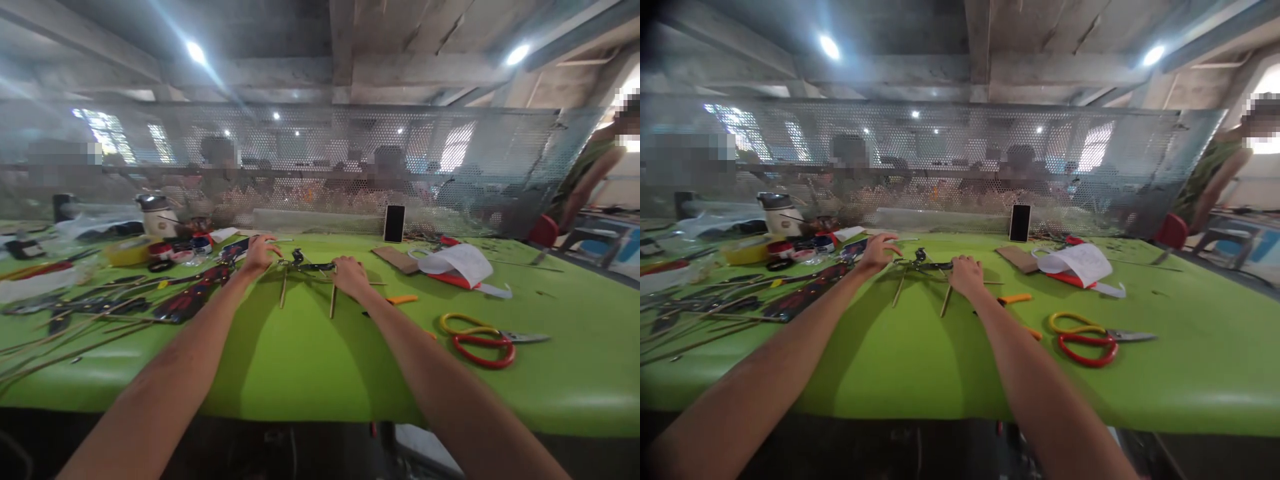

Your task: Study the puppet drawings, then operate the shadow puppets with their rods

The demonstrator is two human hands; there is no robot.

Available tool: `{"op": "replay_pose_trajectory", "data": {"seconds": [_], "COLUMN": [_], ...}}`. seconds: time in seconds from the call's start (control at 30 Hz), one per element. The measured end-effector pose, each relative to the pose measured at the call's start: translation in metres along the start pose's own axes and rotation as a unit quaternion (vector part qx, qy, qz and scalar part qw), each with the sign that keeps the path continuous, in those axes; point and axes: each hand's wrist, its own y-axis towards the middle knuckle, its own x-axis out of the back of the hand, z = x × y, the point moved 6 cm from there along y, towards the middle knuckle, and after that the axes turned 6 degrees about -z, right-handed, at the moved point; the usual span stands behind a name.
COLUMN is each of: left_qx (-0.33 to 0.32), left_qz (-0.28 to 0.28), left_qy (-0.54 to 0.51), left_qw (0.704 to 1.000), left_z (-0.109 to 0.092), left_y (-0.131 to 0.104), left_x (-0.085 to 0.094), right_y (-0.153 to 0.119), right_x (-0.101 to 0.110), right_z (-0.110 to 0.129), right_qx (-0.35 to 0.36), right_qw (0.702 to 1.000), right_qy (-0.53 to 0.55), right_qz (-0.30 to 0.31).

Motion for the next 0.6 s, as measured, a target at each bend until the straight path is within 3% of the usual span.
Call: {"op": "replay_pose_trajectory", "data": {"seconds": [0.17,0.3,0.47,0.6], "left_qx": [0.076,0.131,0.157,0.133], "left_qz": [-0.090,-0.140,-0.135,-0.110], "left_qy": [0.013,0.020,0.068,0.108], "left_qw": [0.993,0.981,0.976,0.979], "left_z": [0.017,0.016,0.002,-0.006], "left_y": [-0.007,-0.010,-0.010,-0.011], "left_x": [0.016,0.029,0.037,0.037], "right_y": [-0.001,-0.001,-0.002,-0.006], "right_x": [0.016,0.018,0.012,0.028], "right_z": [0.001,0.002,0.009,0.027], "right_qx": [0.009,0.010,0.029,0.097], "right_qw": [0.996,0.995,0.996,0.984], "right_qy": [-0.018,-0.024,-0.033,-0.027], "right_qz": [-0.084,-0.092,-0.071,-0.146]}}
